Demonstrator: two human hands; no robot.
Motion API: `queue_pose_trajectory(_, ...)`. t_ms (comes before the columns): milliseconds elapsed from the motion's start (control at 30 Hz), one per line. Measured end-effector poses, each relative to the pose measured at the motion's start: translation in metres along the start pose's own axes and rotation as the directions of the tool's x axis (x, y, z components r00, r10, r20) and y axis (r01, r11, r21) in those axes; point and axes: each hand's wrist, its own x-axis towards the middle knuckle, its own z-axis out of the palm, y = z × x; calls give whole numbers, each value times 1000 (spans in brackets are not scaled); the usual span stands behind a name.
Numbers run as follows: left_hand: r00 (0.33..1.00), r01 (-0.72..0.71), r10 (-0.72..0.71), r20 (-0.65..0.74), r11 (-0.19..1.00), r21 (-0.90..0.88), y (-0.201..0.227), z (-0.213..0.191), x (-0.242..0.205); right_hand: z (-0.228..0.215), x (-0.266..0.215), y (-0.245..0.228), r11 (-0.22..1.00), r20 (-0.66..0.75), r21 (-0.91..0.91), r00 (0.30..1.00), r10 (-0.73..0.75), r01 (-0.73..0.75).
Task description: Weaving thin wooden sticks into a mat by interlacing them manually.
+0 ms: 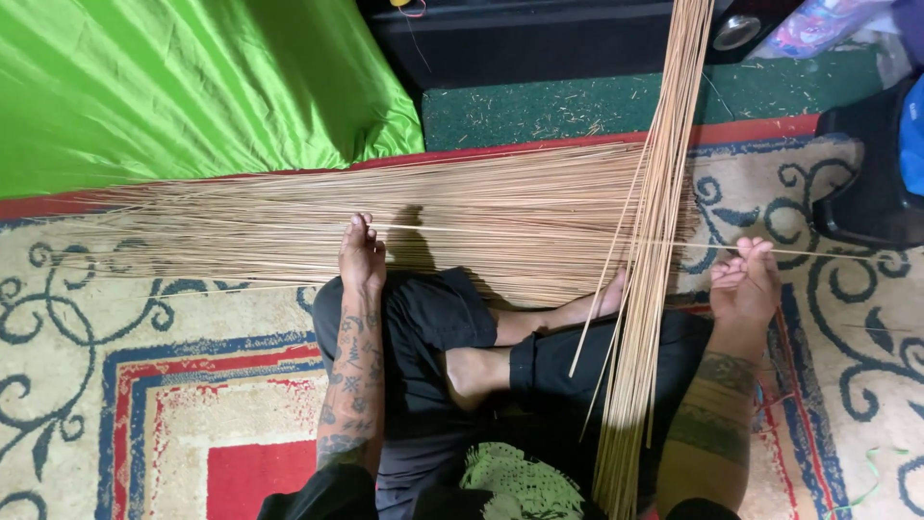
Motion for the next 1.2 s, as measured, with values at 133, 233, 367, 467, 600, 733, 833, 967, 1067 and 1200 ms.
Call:
queue_pose_trajectory(133,998,-8,9,55,1000,-15,11,16,-20,9,-3,-3,996,47,77,998,39,-43)
queue_pose_trajectory(233,990,-18,31,135,995,-101,3,20,-30,6,-6,4,987,274,148,962,16,-59)
queue_pose_trajectory(367,989,-20,22,148,1000,-19,-46,67,-77,17,-2,32,997,149,-51,987,63,-56)
queue_pose_trajectory(467,965,57,-55,255,998,-3,-93,103,-113,18,-15,47,991,156,-86,981,116,-103)
queue_pose_trajectory(600,907,73,-77,415,997,25,-113,150,-148,36,-36,30,995,222,14,971,94,-100)
queue_pose_trajectory(733,872,21,-42,488,999,48,-116,181,-158,11,-11,41,993,178,77,981,74,-89)
queue_pose_trajectory(833,848,-16,-18,529,998,60,-117,193,-159,-3,1,53,992,152,95,986,68,-83)
queue_pose_trajectory(967,831,-48,0,556,996,71,-123,208,-180,20,-26,34,990,191,111,979,68,-91)
queue_pose_trajectory(1067,838,-69,-8,546,990,121,-134,218,-210,31,-33,26,990,289,85,954,84,-113)
queue_pose_trajectory(1200,878,-10,-59,475,990,141,-163,210,-238,12,-16,39,990,222,130,975,29,-59)
